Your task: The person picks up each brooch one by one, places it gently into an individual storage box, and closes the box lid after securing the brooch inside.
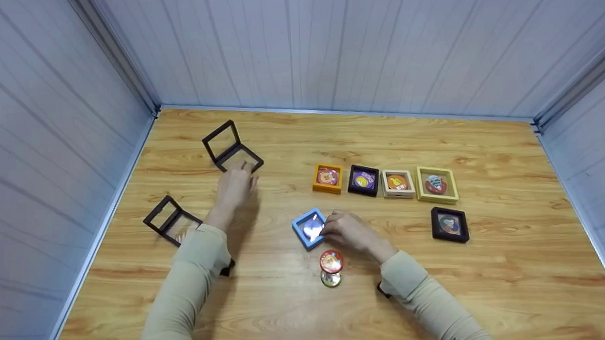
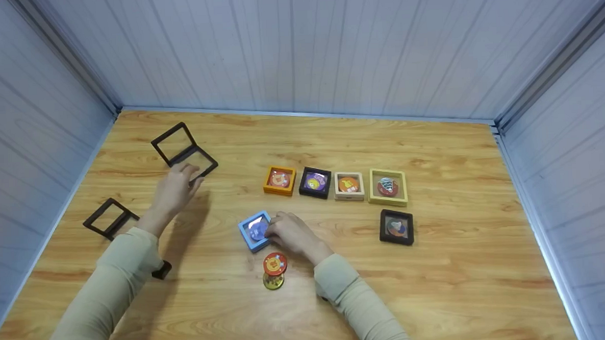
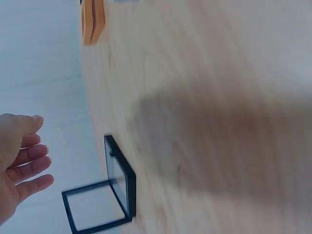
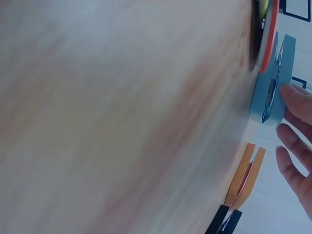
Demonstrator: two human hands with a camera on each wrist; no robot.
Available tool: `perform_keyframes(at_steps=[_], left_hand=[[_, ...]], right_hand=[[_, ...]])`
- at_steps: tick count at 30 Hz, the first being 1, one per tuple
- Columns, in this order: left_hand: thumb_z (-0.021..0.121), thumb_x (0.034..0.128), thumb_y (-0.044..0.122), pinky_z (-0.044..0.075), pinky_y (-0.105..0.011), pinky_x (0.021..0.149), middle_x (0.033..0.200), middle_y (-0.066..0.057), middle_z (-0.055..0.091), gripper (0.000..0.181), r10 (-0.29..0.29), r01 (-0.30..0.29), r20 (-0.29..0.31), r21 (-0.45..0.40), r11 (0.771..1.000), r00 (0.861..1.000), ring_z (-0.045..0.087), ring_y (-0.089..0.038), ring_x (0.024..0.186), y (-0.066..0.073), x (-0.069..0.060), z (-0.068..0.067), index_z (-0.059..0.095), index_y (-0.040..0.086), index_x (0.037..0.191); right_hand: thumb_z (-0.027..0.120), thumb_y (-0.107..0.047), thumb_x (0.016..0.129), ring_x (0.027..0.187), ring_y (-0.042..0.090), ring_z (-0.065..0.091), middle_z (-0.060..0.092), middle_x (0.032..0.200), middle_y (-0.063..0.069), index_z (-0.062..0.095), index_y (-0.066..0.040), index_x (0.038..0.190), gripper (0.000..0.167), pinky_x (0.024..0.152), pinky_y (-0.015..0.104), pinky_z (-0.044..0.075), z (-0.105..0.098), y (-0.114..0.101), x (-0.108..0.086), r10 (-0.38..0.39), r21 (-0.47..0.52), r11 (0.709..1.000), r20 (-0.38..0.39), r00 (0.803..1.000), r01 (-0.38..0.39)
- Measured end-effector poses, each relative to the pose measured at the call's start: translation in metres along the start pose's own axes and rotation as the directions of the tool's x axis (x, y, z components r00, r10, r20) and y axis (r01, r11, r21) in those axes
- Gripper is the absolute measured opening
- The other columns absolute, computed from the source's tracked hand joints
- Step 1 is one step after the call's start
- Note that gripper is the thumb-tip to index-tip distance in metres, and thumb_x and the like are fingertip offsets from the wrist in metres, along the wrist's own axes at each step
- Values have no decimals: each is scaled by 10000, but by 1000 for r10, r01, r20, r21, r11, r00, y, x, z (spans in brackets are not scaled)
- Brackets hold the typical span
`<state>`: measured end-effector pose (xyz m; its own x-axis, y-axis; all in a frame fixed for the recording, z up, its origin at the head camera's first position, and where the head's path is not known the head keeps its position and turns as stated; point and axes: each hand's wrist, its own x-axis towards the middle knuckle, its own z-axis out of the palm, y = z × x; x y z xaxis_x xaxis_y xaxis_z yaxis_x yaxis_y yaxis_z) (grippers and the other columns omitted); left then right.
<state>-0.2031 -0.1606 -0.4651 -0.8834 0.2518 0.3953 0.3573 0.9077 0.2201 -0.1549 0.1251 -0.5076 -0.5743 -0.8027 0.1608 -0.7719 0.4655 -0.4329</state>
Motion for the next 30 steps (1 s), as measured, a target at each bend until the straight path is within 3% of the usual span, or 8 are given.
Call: perform_keyframes(at_steps=[11,16,19,24,27,30], left_hand=[[584,823,89,456,-426,784,1064,-260,498,319,-121,116,36,132,984,992,467,-378,997,-39,28,-8,530,-131,1047],[576,842,109,439,-450,815,1201,-284,409,411,-209,199,59,143,970,976,396,-390,1109,-53,37,-11,461,-142,1146],[556,859,115,408,-472,856,1276,-274,348,484,-288,277,99,108,955,953,331,-384,1180,-61,41,-13,384,-124,1243],[527,875,93,350,-477,925,1366,-263,230,578,-405,406,182,32,913,896,223,-382,1254,-72,44,-16,238,-103,1336],[517,882,89,322,-475,951,1395,-260,178,605,-448,463,217,-21,886,867,197,-379,1270,-76,44,-16,189,-83,1360],[508,889,94,314,-472,957,1409,-254,147,620,-471,500,241,-75,863,849,204,-376,1269,-78,45,-15,157,-62,1375]], right_hand=[[674,-120,769,790,115,522,629,839,-15,701,-101,865,101,713,253,450,0,2,-7,55,18,998,-26,998,-54],[685,-110,754,762,132,524,634,820,-3,704,-90,839,90,684,260,451,-2,4,-12,57,6,998,-63,996,-57],[687,-103,747,766,134,532,638,819,0,703,-88,835,91,693,266,454,-5,4,-16,78,8,997,-64,995,-78],[693,-90,737,764,151,557,646,814,16,703,-78,830,94,707,289,460,-10,5,-23,101,7,995,-58,993,-100],[698,-83,730,749,156,564,649,803,20,705,-73,822,92,699,297,462,-13,6,-29,110,3,994,-59,992,-110],[700,-78,725,727,155,564,648,785,22,704,-67,809,85,683,296,460,-15,9,-37,117,-7,993,-60,991,-117]])
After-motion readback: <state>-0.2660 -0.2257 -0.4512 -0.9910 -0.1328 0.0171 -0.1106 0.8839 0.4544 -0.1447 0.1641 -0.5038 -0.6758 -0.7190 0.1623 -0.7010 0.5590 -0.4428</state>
